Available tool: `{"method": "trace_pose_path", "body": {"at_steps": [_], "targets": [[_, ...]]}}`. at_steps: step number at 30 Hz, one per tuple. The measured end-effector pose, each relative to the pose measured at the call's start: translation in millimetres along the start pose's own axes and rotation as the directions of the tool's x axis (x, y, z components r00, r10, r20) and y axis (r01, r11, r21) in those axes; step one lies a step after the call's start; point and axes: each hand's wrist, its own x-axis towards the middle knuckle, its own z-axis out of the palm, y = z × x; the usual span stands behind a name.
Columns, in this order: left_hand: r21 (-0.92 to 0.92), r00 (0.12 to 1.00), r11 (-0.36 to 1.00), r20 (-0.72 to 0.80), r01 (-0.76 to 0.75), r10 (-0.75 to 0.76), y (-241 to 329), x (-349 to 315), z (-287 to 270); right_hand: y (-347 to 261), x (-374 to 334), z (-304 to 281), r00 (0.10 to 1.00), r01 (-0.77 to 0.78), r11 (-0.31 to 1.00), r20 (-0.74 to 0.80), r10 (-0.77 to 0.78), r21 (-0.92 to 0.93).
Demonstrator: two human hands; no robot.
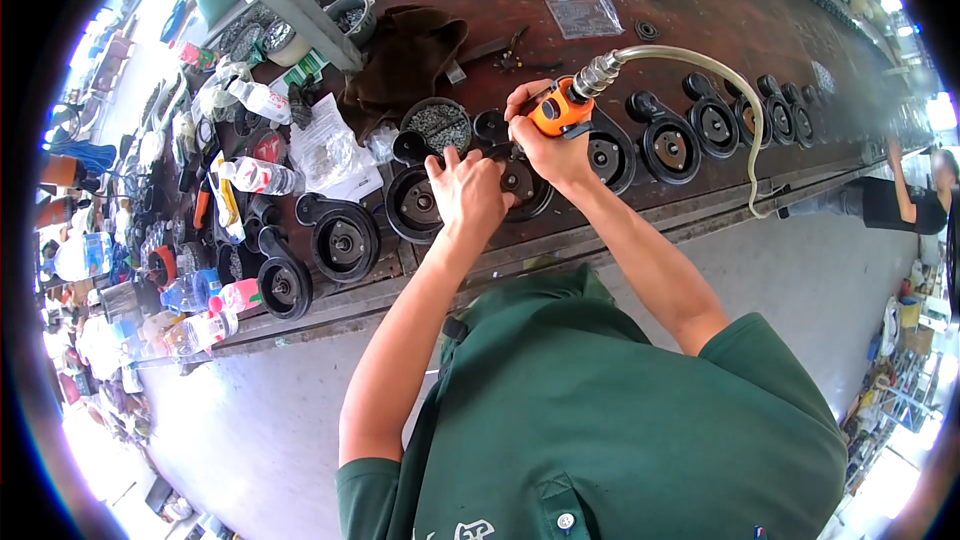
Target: The person wipes mechanical parts with a cloth and uses a pneumatic tool to drive screws into the components at a workbench.
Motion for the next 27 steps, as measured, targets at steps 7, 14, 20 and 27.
{"method": "trace_pose_path", "body": {"at_steps": [7,14,20,27], "targets": [[-0.017,0.999,1.000,-0.039,0.000,-0.001,0.3,-0.7,3.1,3.9,2.2,0.5,1.000,0.006,0.999,0.029,-0.005,-0.032],[-0.015,0.997,1.000,-0.078,0.007,-0.008,0.6,-2.2,8.7,6.2,6.1,6.9,0.993,0.054,0.993,0.114,-0.042,-0.107],[-0.041,0.996,0.999,-0.094,-0.015,0.011,-0.7,-4.2,7.7,7.0,6.5,4.9,0.989,0.034,0.990,0.147,-0.013,-0.139],[-0.034,0.999,0.999,-0.022,0.027,-0.028,1.7,2.0,7.2,7.1,4.9,8.4,0.985,0.077,0.986,0.162,-0.053,-0.147]]}}
